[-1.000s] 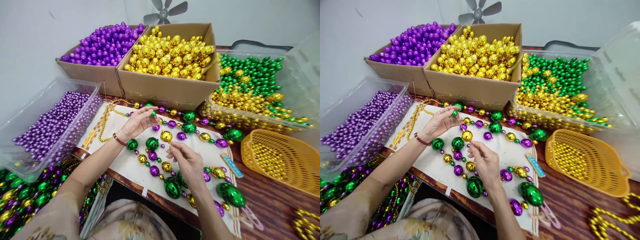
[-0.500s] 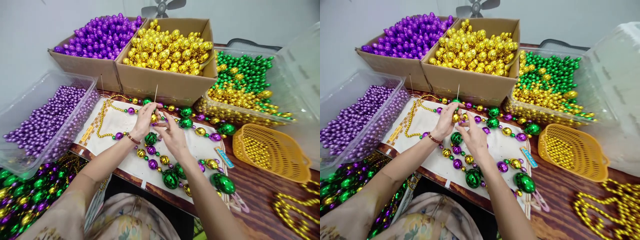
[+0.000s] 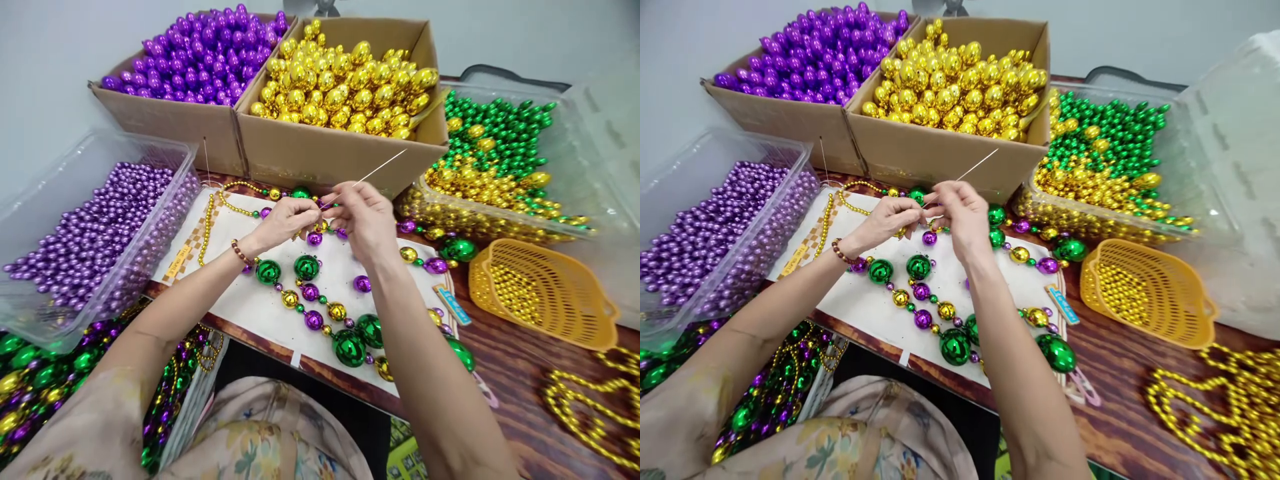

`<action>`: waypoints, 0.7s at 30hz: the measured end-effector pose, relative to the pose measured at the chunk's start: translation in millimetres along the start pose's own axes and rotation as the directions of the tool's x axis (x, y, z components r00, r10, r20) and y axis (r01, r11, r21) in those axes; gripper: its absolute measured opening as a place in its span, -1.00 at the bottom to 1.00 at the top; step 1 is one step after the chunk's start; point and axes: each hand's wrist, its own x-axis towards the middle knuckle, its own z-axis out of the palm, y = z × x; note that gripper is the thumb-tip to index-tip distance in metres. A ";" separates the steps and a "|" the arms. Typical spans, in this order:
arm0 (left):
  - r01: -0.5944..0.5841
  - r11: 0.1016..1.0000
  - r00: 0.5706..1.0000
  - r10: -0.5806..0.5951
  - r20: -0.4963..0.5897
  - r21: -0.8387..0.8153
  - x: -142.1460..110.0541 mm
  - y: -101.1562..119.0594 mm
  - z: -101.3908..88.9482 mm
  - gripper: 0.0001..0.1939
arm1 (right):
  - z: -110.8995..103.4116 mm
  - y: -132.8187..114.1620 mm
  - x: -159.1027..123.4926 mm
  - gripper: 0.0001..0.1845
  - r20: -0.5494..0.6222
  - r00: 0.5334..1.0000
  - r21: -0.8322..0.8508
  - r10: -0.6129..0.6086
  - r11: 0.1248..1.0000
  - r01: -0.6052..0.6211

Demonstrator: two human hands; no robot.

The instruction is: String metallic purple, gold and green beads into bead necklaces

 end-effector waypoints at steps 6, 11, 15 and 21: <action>-0.010 1.000 0.996 0.010 0.084 0.003 -5.7 4.5 -21.1 -0.74 | 20.4 6.5 -3.1 -0.50 0.051 0.998 0.029 0.020 0.999 -0.022; -0.024 1.000 0.997 0.025 0.076 -0.013 -11.3 -3.2 -33.6 -0.81 | 20.2 -12.2 10.8 -0.55 0.040 0.999 -0.001 -0.023 1.000 0.023; 0.042 0.999 0.999 -0.042 -0.013 -0.014 -23.8 -23.0 -39.5 -0.84 | 9.4 -33.1 21.2 -0.66 -0.024 0.992 -0.006 -0.126 0.992 0.126; 0.123 0.992 0.988 -0.124 -0.094 -0.017 -51.7 -47.1 -48.9 -0.87 | 7.0 -31.4 22.8 -0.64 -0.032 0.992 -0.024 -0.122 0.992 0.121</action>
